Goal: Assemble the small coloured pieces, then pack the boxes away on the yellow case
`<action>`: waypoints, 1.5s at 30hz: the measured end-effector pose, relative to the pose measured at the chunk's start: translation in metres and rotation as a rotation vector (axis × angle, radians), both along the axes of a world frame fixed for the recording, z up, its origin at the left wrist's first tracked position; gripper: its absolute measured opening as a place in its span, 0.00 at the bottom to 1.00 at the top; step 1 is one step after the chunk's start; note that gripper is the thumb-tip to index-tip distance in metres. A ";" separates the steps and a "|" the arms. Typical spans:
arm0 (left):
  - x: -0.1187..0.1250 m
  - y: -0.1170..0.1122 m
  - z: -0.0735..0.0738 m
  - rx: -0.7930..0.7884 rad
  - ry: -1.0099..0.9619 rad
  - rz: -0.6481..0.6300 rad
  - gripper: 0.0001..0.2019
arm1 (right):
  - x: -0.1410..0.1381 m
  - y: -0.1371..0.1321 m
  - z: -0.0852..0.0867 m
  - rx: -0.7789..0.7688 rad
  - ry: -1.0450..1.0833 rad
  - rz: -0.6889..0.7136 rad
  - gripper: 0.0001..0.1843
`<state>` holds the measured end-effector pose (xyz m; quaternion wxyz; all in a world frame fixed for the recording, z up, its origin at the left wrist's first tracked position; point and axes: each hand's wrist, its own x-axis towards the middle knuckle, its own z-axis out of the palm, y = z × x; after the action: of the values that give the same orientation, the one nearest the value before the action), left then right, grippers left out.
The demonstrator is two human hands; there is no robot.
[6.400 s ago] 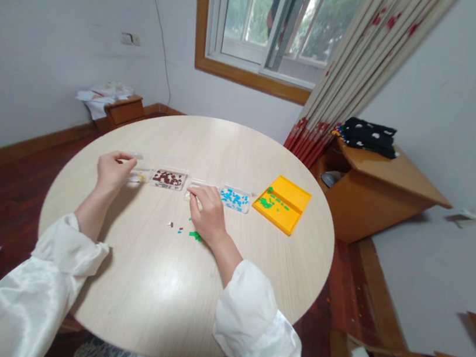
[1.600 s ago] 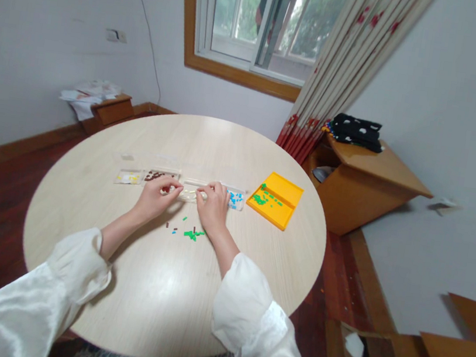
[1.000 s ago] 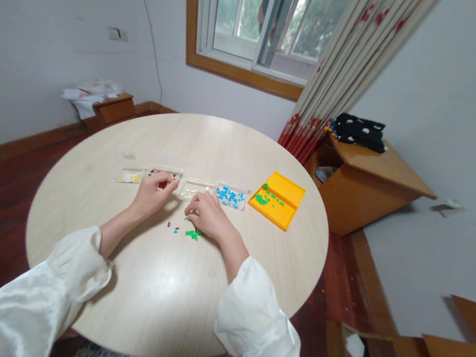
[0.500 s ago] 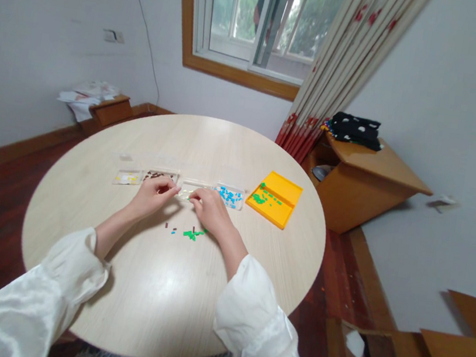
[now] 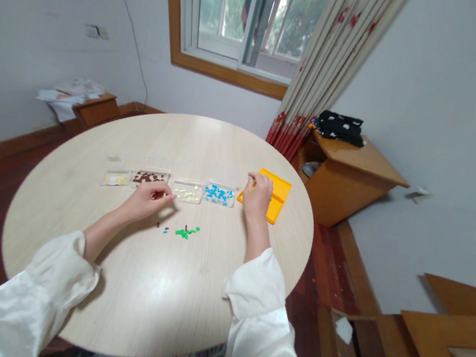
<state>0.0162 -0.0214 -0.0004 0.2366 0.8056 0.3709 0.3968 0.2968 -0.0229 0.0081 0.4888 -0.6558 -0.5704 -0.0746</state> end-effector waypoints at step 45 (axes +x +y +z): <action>0.017 -0.019 -0.009 -0.099 0.334 -0.447 0.10 | 0.030 0.007 -0.019 -0.233 0.044 -0.203 0.17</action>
<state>0.0336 -0.0399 -0.0093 0.2930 0.9091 0.2368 0.1780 0.3271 -0.0159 -0.0110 0.4118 -0.7640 -0.4949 -0.0425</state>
